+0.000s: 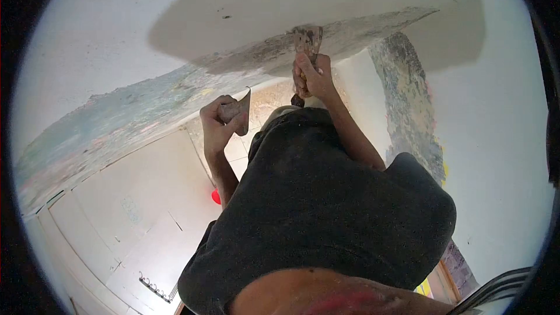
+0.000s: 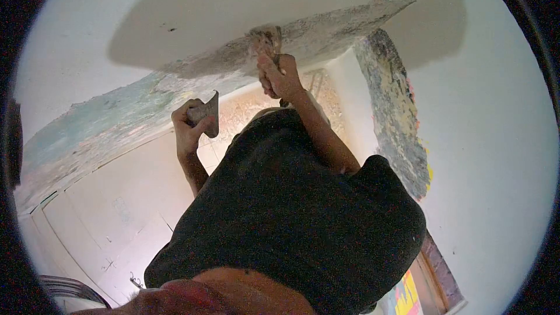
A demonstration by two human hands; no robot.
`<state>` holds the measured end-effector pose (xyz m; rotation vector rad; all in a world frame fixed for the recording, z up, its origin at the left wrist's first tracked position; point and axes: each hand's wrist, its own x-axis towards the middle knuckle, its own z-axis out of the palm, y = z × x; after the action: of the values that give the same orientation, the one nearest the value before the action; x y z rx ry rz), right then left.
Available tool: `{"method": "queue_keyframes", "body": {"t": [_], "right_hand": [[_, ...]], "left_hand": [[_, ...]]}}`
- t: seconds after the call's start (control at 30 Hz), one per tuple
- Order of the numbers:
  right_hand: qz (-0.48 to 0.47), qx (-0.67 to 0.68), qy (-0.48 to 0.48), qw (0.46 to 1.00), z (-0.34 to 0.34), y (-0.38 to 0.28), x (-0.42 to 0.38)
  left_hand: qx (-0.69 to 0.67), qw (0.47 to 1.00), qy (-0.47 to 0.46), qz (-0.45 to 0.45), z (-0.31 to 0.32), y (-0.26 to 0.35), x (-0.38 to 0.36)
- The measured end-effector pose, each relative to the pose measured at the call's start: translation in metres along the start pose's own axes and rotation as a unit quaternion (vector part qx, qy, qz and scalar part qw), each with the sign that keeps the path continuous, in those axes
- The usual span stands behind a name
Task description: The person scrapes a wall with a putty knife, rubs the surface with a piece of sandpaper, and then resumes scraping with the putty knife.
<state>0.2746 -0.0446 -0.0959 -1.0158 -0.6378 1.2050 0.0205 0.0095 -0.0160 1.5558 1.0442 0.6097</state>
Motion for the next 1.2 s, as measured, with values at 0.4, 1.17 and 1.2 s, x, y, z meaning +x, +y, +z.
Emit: {"method": "queue_keyframes", "body": {"t": [0.4,1.17,1.2], "right_hand": [[-0.026,-0.042,-0.029,0.998,-0.001,-0.024,0.0],[0.019,-0.044,-0.006,0.999,-0.004,0.001,-0.005],[0.024,-0.041,0.0,0.999,-0.005,0.004,-0.006]], "left_hand": [[-0.021,1.0,-0.009,0.01,0.003,-0.002,0.002],[-0.031,0.999,0.009,-0.012,-0.002,-0.016,-0.001],[-0.038,0.999,0.006,-0.014,-0.001,-0.014,-0.005]]}}
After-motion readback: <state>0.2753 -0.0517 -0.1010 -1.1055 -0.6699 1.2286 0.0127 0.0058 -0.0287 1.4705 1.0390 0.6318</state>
